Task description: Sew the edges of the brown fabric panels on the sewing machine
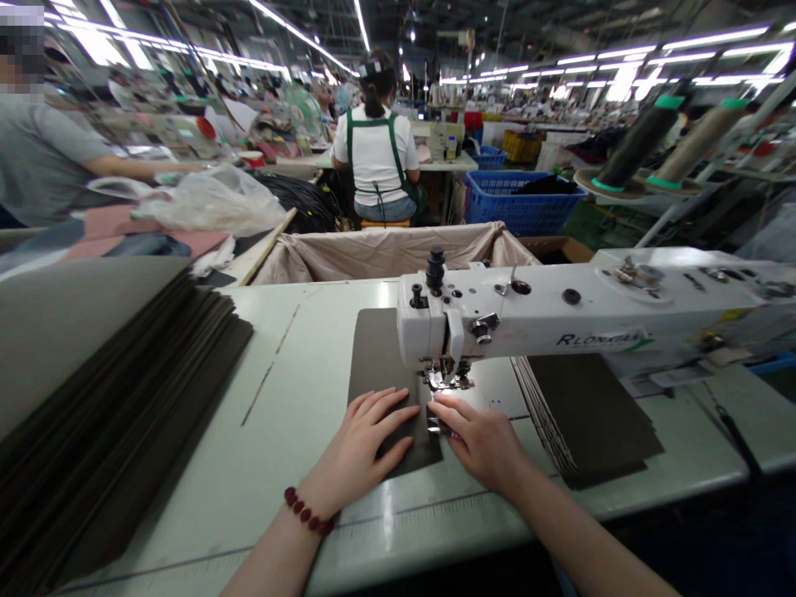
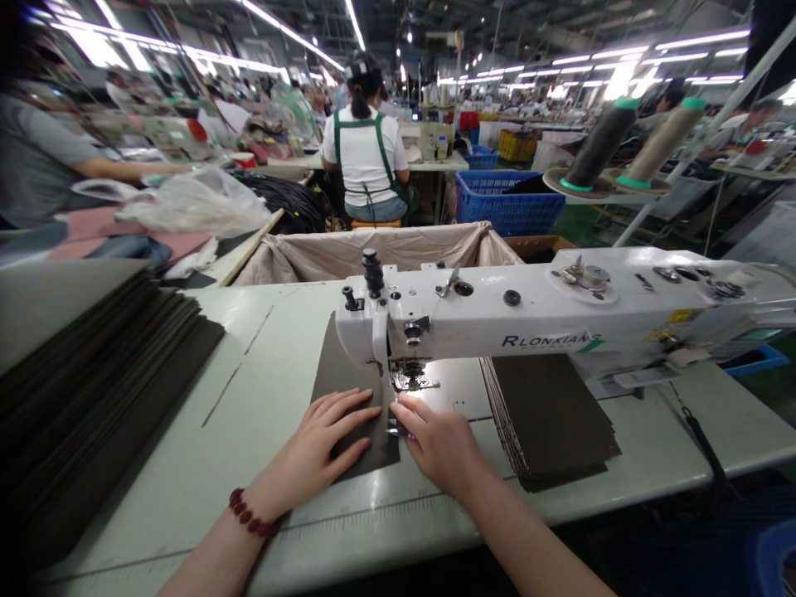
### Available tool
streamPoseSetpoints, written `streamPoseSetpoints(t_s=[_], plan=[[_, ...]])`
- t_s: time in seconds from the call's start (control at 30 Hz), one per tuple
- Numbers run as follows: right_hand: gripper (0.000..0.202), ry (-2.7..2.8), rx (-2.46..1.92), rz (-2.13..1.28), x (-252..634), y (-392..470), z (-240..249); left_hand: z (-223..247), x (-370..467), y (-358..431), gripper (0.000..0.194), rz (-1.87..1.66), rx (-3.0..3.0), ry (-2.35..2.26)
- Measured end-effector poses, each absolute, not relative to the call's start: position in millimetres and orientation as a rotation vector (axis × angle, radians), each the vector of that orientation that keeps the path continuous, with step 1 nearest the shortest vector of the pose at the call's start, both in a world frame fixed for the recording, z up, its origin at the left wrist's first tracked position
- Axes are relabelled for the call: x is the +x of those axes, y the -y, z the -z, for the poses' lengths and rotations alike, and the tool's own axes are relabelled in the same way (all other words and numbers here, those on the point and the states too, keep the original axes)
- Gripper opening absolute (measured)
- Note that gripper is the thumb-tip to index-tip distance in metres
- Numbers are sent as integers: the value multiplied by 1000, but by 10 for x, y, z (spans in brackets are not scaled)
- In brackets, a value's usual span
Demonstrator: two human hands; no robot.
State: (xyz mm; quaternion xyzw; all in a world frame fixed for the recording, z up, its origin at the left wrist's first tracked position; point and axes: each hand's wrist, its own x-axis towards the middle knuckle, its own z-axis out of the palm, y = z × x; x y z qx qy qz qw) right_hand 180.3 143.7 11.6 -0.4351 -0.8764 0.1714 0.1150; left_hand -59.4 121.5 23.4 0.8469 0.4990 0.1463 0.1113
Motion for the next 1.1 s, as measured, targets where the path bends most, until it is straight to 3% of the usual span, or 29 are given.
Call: streamPoseSetpoints(t_s=[0.67,1.1], plan=[[55,2566,-1289,-493,1801,-1435,-110,-181,-591,-1241,40,-483,2475,-1500],[57,2562,-1272,-512,1810,-1437,-84,-83,-579,-1322,51,-392,2436,-1600]])
